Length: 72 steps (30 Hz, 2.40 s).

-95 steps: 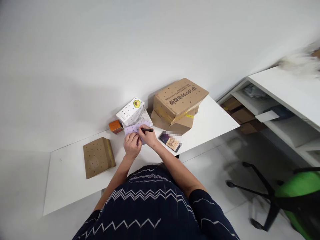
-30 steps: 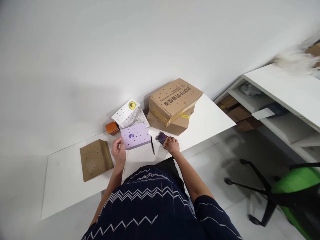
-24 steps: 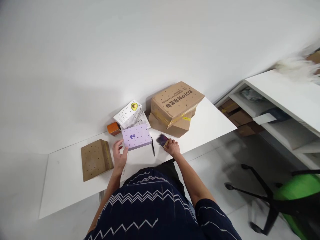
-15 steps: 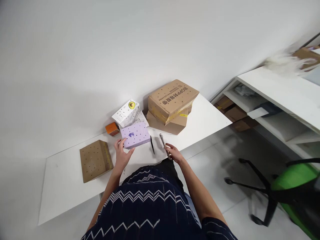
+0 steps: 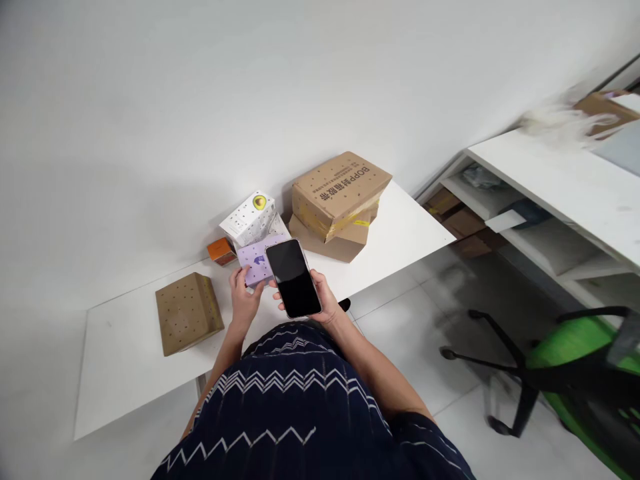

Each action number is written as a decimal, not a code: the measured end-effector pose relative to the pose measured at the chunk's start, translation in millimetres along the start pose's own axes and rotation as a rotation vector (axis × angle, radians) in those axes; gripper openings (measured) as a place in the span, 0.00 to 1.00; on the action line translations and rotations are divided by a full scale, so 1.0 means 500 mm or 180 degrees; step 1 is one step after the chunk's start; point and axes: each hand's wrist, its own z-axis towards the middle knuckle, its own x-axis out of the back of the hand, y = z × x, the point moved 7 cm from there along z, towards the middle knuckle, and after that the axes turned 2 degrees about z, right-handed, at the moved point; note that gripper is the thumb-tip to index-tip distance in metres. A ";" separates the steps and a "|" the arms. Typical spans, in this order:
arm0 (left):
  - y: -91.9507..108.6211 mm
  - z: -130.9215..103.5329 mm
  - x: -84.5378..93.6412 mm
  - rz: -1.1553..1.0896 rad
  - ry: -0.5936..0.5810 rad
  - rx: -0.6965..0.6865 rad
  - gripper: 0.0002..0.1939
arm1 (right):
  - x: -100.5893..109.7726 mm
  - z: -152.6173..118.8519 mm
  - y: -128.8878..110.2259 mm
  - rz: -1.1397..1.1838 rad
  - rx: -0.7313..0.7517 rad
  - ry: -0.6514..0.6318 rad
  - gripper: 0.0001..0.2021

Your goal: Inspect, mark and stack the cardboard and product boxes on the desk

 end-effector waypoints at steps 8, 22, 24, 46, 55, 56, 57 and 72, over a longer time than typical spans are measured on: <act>0.000 -0.006 0.003 -0.0013 -0.0069 0.0071 0.25 | 0.013 -0.006 0.047 0.0290 -0.0428 -0.0039 0.34; -0.002 -0.006 -0.016 0.0032 0.0103 0.0141 0.25 | 0.007 0.004 0.091 0.0544 -0.0655 -0.0059 0.32; -0.007 -0.008 -0.019 -0.0008 0.0027 0.0219 0.24 | 0.000 0.011 0.094 0.0628 -0.0684 -0.0067 0.31; -0.009 -0.012 -0.018 -0.0096 -0.0018 0.0257 0.24 | -0.046 0.036 0.081 0.0789 -0.0586 -0.0048 0.27; -0.012 -0.014 -0.020 -0.0080 -0.0046 0.0384 0.25 | -0.045 0.035 0.080 0.0810 -0.0627 -0.0229 0.31; -0.012 -0.014 -0.020 -0.0073 -0.0050 0.0383 0.25 | -0.045 0.035 0.080 0.0806 -0.0624 -0.0222 0.31; -0.012 -0.015 -0.020 -0.0071 -0.0055 0.0374 0.26 | -0.043 0.034 0.080 0.0801 -0.0624 -0.0207 0.31; -0.005 -0.013 -0.015 -0.0123 -0.0124 0.0281 0.26 | -0.029 0.026 0.060 0.0637 -0.0501 -0.0196 0.31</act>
